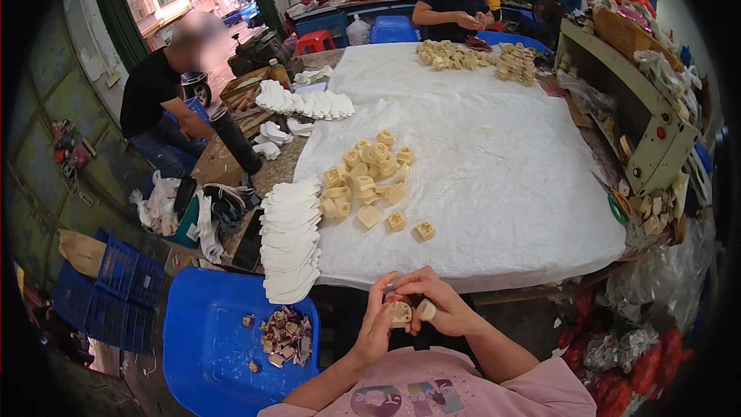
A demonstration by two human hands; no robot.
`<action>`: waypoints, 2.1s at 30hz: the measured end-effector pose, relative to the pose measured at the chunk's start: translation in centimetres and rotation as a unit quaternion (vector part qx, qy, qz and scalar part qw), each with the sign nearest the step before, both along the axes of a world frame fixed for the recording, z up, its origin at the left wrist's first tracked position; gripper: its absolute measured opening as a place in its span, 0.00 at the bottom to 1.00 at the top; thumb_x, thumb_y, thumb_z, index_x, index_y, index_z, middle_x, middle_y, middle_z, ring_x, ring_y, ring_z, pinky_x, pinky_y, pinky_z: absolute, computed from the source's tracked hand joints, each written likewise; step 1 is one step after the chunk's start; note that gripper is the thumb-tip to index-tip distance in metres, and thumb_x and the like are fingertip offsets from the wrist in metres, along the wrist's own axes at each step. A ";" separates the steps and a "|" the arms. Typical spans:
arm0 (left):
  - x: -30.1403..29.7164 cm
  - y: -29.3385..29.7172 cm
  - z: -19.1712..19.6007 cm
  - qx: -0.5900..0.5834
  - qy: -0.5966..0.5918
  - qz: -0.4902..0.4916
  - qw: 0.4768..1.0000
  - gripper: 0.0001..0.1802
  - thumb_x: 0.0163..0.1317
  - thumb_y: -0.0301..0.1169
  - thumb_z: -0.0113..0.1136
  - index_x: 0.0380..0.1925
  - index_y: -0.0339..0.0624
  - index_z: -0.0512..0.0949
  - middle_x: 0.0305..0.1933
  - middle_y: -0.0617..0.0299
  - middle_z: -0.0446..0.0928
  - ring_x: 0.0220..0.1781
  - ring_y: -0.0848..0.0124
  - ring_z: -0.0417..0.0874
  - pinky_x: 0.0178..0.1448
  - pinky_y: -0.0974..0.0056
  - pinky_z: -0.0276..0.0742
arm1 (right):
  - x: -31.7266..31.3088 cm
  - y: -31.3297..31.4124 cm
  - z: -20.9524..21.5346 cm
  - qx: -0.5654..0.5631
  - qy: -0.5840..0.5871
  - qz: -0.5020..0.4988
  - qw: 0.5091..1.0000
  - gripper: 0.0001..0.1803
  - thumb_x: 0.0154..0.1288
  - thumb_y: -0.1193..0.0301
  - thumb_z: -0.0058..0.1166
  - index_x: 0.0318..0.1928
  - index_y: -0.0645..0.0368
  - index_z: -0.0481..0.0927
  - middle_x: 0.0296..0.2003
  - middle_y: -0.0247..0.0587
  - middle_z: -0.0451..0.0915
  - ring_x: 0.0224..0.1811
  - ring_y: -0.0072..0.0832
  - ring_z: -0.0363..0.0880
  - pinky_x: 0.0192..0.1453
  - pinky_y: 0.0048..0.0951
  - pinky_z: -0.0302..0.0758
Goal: The recorder is assembling small plastic components, possibly heel or internal structural parts, and using scissors to trim excess material.
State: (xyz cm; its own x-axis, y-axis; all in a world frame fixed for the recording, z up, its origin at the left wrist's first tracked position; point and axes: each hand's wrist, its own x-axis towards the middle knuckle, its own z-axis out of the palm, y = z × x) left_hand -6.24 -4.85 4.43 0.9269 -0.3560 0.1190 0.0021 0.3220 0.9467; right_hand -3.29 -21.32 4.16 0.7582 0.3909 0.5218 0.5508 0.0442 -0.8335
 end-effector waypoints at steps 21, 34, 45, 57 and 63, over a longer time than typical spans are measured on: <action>-0.5 0.2 -0.2 0.043 -0.086 0.107 0.990 0.23 0.72 0.42 0.36 0.57 0.36 0.56 0.37 0.59 0.70 0.33 0.80 0.71 0.36 0.75 0.68 | -1.5 4.2 -1.8 0.074 0.207 0.052 0.974 0.15 0.69 0.64 0.45 0.48 0.60 0.74 0.47 0.39 0.70 0.41 0.25 0.73 0.42 0.24 0.72; -0.4 2.7 0.3 -0.065 -0.056 0.187 0.979 0.18 0.72 0.38 0.38 0.56 0.39 0.59 0.43 0.62 0.66 0.39 0.81 0.66 0.42 0.76 0.65 | -1.0 8.7 -1.3 0.046 0.092 -0.009 0.995 0.17 0.68 0.71 0.39 0.54 0.62 0.71 0.48 0.44 0.72 0.46 0.28 0.72 0.50 0.27 0.69; 0.1 3.0 0.3 -0.089 -0.041 0.162 0.982 0.23 0.72 0.44 0.35 0.60 0.43 0.55 0.40 0.64 0.67 0.33 0.82 0.66 0.35 0.76 0.64 | -1.0 7.5 -0.9 0.075 0.264 0.044 0.961 0.26 0.71 0.53 0.39 0.61 0.57 0.66 0.49 0.36 0.74 0.41 0.19 0.75 0.35 0.18 0.72; 0.8 2.3 -0.6 -0.067 -0.045 0.169 0.982 0.26 0.72 0.46 0.33 0.60 0.40 0.54 0.38 0.63 0.68 0.32 0.81 0.67 0.34 0.75 0.65 | -0.5 6.6 -1.7 0.081 0.280 0.019 0.956 0.29 0.71 0.51 0.39 0.62 0.59 0.65 0.50 0.37 0.73 0.38 0.19 0.72 0.36 0.19 0.72; 1.6 3.3 -1.4 -0.075 -0.081 0.150 0.982 0.25 0.73 0.41 0.33 0.61 0.34 0.49 0.33 0.61 0.70 0.32 0.78 0.69 0.37 0.75 0.66 | 0.9 6.6 -0.3 0.077 0.212 -0.036 0.974 0.23 0.71 0.56 0.41 0.59 0.58 0.67 0.44 0.40 0.73 0.36 0.20 0.71 0.35 0.20 0.70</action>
State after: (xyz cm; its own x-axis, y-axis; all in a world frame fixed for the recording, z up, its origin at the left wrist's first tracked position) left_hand -4.63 -1.60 3.02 0.9519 -0.0368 0.3042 -0.2612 0.4214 0.8684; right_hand -2.41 -14.77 3.86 0.9410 0.2701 0.2039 0.1649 0.1604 -0.9732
